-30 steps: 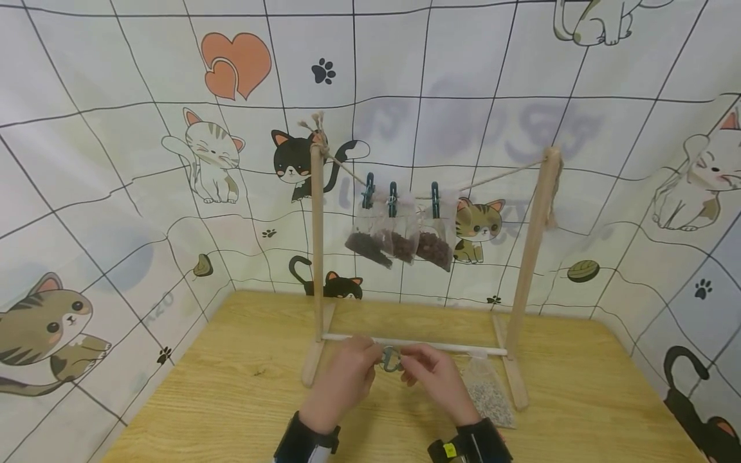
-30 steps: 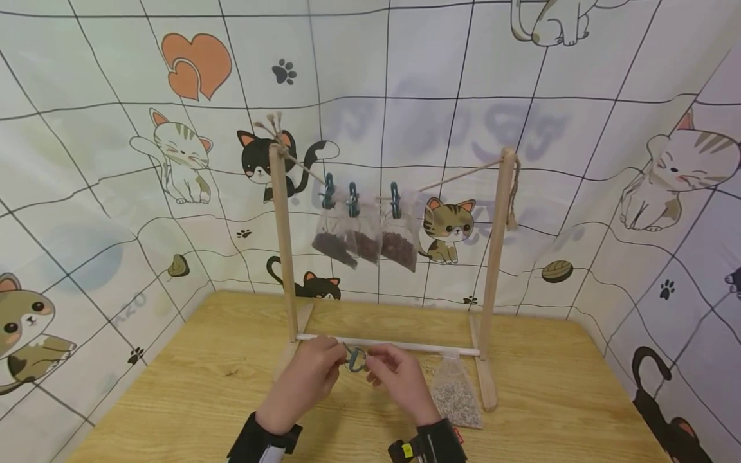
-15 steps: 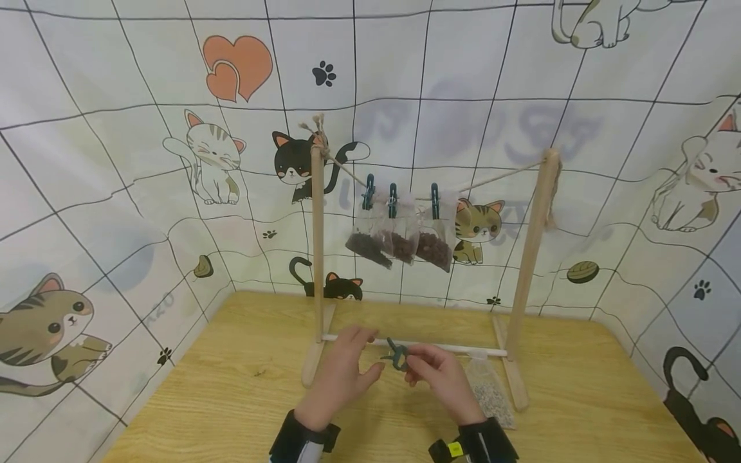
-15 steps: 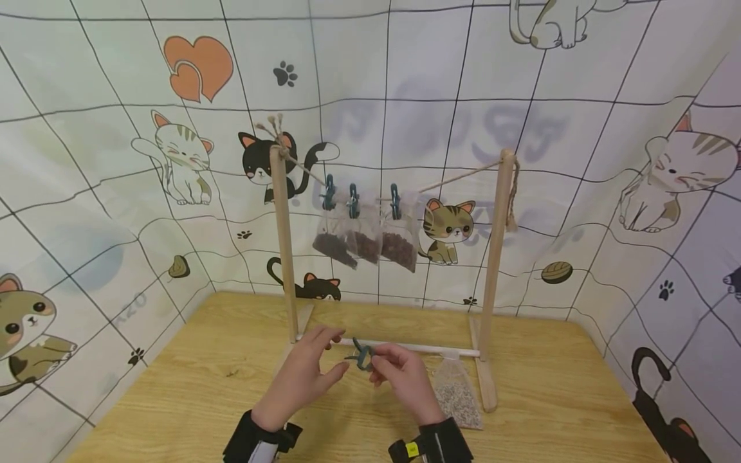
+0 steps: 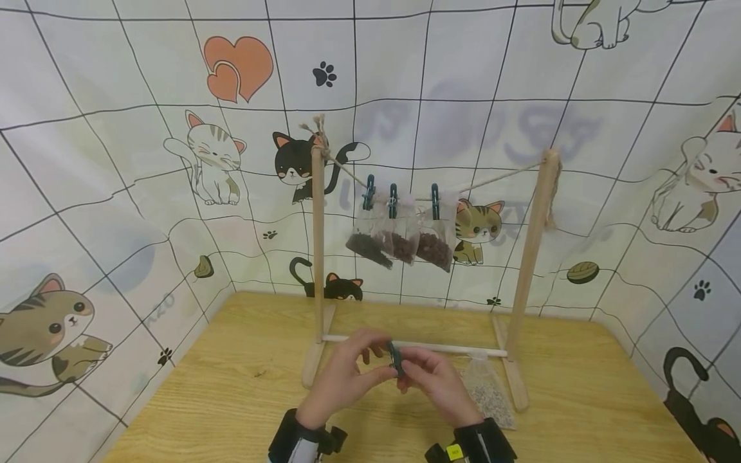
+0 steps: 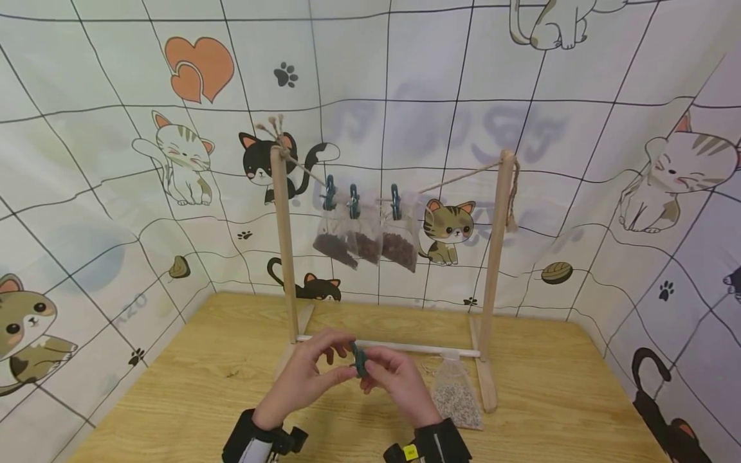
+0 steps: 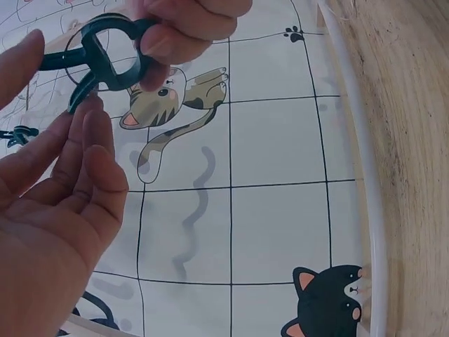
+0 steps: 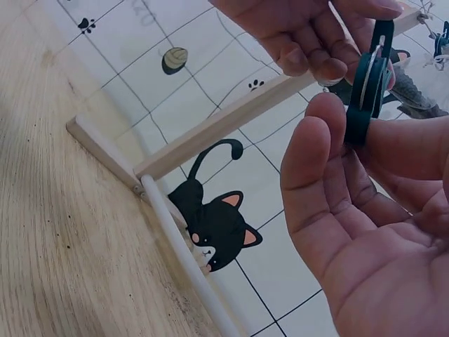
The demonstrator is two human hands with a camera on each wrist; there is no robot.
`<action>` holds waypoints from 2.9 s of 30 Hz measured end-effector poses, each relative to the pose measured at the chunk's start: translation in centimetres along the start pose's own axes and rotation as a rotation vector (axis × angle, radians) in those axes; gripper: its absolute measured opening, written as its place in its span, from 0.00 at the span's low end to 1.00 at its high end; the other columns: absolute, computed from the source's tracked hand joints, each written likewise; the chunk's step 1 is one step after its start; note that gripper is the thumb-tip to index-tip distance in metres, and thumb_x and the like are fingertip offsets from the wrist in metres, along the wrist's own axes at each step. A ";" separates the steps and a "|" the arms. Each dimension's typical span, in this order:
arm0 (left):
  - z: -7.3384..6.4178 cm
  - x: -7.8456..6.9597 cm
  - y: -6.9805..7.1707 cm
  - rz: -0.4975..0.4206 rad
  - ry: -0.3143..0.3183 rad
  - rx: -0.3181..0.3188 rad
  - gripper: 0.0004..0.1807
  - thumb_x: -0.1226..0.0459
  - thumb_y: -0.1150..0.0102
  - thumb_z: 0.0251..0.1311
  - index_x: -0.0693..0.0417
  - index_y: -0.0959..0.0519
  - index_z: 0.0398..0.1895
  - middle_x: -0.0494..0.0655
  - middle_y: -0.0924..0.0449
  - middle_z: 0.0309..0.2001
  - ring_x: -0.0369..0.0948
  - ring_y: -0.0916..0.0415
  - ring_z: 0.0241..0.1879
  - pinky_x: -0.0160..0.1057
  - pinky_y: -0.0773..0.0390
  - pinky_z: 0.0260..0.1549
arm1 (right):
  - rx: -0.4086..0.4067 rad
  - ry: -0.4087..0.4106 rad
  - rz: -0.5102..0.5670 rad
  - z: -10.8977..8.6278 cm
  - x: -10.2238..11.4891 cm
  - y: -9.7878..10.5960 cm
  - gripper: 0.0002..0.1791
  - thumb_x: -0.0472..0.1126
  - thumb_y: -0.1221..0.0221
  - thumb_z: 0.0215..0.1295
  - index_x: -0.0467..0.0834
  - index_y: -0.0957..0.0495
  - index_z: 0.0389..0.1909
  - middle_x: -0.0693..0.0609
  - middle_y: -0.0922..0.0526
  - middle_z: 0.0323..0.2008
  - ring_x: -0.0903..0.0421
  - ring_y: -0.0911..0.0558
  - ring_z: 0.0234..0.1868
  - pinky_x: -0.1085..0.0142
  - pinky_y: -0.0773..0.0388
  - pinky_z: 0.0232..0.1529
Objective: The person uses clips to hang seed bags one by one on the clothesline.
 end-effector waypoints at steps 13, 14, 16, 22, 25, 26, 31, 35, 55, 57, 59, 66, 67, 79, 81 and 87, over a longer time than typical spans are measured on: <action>0.2 -0.4 -0.2 0.022 -0.046 -0.134 0.20 0.67 0.37 0.50 0.47 0.27 0.48 0.41 0.25 0.37 0.38 0.29 0.36 0.35 0.28 0.31 | -0.224 -0.048 -0.320 -0.2 0.6 2.0 0.20 0.55 0.45 0.62 0.47 0.22 0.48 0.47 0.18 0.38 0.52 0.19 0.35 0.57 0.22 0.40; 0.2 -0.5 -0.1 0.023 -0.035 -0.138 0.20 0.67 0.37 0.50 0.46 0.27 0.48 0.40 0.25 0.37 0.38 0.30 0.35 0.35 0.29 0.31 | -0.263 -0.041 -0.370 -0.3 0.6 2.6 0.18 0.54 0.44 0.62 0.47 0.21 0.47 0.47 0.18 0.38 0.53 0.19 0.34 0.58 0.22 0.39; 0.2 -0.6 0.0 0.027 -0.024 -0.146 0.19 0.68 0.37 0.50 0.45 0.26 0.47 0.40 0.25 0.36 0.37 0.30 0.35 0.35 0.29 0.30 | -0.335 -0.020 -0.451 -0.6 0.7 4.0 0.17 0.53 0.43 0.61 0.47 0.21 0.45 0.50 0.17 0.36 0.54 0.20 0.33 0.60 0.22 0.37; 0.1 -0.6 0.1 0.064 -0.042 -0.186 0.17 0.68 0.36 0.47 0.45 0.24 0.42 0.40 0.24 0.33 0.35 0.31 0.31 0.33 0.29 0.26 | -0.513 -0.016 -0.661 -2.2 0.4 7.8 0.17 0.52 0.45 0.63 0.48 0.22 0.49 0.51 0.18 0.40 0.60 0.21 0.37 0.65 0.24 0.37; 0.1 -0.5 0.0 0.073 -0.049 -0.200 0.15 0.68 0.35 0.45 0.48 0.23 0.38 0.40 0.25 0.31 0.33 0.32 0.29 0.34 0.28 0.25 | -0.569 -0.023 -0.765 -2.8 0.2 9.2 0.17 0.48 0.46 0.65 0.46 0.23 0.50 0.49 0.18 0.44 0.57 0.22 0.40 0.64 0.25 0.40; 0.1 -0.4 0.0 0.075 -0.046 -0.204 0.14 0.68 0.35 0.45 0.49 0.23 0.37 0.39 0.25 0.30 0.33 0.32 0.28 0.34 0.28 0.24 | -0.582 -0.026 -0.794 -3.0 0.1 9.6 0.16 0.46 0.46 0.65 0.44 0.23 0.50 0.47 0.18 0.44 0.55 0.22 0.40 0.63 0.25 0.41; 0.0 -0.3 -0.1 0.071 0.010 -0.206 0.10 0.67 0.34 0.44 0.48 0.22 0.31 0.35 0.24 0.27 0.30 0.34 0.26 0.36 0.28 0.23 | -0.589 -0.114 -0.886 -3.9 -0.4 11.0 0.19 0.41 0.47 0.64 0.37 0.27 0.53 0.39 0.21 0.47 0.47 0.23 0.45 0.56 0.25 0.43; -0.1 -0.4 0.0 0.048 0.071 -0.188 0.08 0.66 0.34 0.45 0.46 0.21 0.29 0.33 0.23 0.27 0.30 0.33 0.25 0.35 0.28 0.23 | -0.560 -0.221 -0.904 -4.2 -0.9 11.8 0.22 0.41 0.47 0.63 0.33 0.29 0.55 0.35 0.24 0.50 0.43 0.24 0.48 0.54 0.24 0.41; -0.5 -0.5 -0.1 0.048 0.124 -0.161 0.07 0.68 0.34 0.45 0.45 0.21 0.22 0.35 0.22 0.25 0.29 0.30 0.22 0.30 0.28 0.21 | -0.478 -0.277 -0.962 -4.1 -2.1 12.3 0.24 0.44 0.44 0.60 0.29 0.28 0.50 0.34 0.20 0.41 0.42 0.20 0.41 0.52 0.23 0.38; -0.6 -0.5 -0.2 0.037 0.129 -0.159 0.08 0.69 0.35 0.46 0.46 0.22 0.22 0.37 0.21 0.25 0.30 0.30 0.22 0.30 0.28 0.21 | -0.474 -0.284 -0.964 -4.1 -1.8 12.2 0.21 0.44 0.44 0.59 0.31 0.26 0.47 0.37 0.19 0.37 0.45 0.20 0.38 0.54 0.24 0.36; -0.6 -0.5 -0.4 0.024 0.133 -0.158 0.08 0.70 0.35 0.46 0.46 0.22 0.22 0.39 0.21 0.25 0.32 0.29 0.21 0.30 0.28 0.20 | -0.463 -0.290 -0.968 -4.1 -1.5 12.1 0.14 0.43 0.43 0.58 0.35 0.24 0.38 0.43 0.21 0.31 0.50 0.23 0.32 0.58 0.26 0.31; -0.4 -1.4 -0.9 -0.030 0.127 -0.172 0.07 0.71 0.36 0.47 0.50 0.22 0.23 0.43 0.21 0.25 0.35 0.29 0.22 0.31 0.28 0.20 | -0.377 -0.271 -0.964 -4.5 -0.1 11.7 0.08 0.42 0.43 0.59 0.46 0.30 0.23 0.53 0.33 0.21 0.58 0.35 0.22 0.66 0.38 0.24; -0.4 -1.7 -1.0 -0.035 0.127 -0.169 0.07 0.71 0.36 0.47 0.50 0.22 0.23 0.44 0.21 0.26 0.34 0.29 0.22 0.31 0.28 0.20 | -0.367 -0.263 -0.958 -4.7 0.2 11.6 0.08 0.41 0.42 0.59 0.46 0.30 0.23 0.53 0.33 0.21 0.58 0.36 0.22 0.66 0.38 0.24; 2.5 -5.3 -0.5 0.057 -0.074 -0.201 0.06 0.70 0.35 0.46 0.50 0.20 0.25 0.35 0.24 0.23 0.28 0.40 0.18 0.26 0.37 0.17 | -0.342 -0.197 -0.977 -6.0 5.9 10.7 0.07 0.44 0.37 0.55 0.44 0.22 0.28 0.52 0.18 0.31 0.59 0.24 0.32 0.65 0.27 0.32; 3.4 -6.1 -0.3 0.076 -0.116 -0.212 0.06 0.70 0.35 0.47 0.51 0.21 0.26 0.36 0.23 0.23 0.28 0.39 0.19 0.26 0.36 0.18 | -0.358 -0.172 -0.992 -6.0 6.7 10.7 0.07 0.43 0.38 0.55 0.45 0.20 0.31 0.52 0.17 0.32 0.60 0.23 0.33 0.66 0.26 0.32; 6.9 -8.3 0.6 0.118 -0.253 -0.237 0.04 0.69 0.36 0.49 0.52 0.21 0.26 0.38 0.23 0.24 0.29 0.37 0.21 0.24 0.36 0.21 | -0.380 -0.098 -1.021 -5.5 8.9 10.8 0.06 0.44 0.39 0.57 0.47 0.24 0.28 0.55 0.21 0.26 0.60 0.26 0.28 0.67 0.30 0.27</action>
Point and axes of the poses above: each hand's wrist, its own z-axis towards the middle knuckle, its own y-axis out of the back of the hand, x = y × z, the point moved 1 cm from there along z, towards the middle knuckle
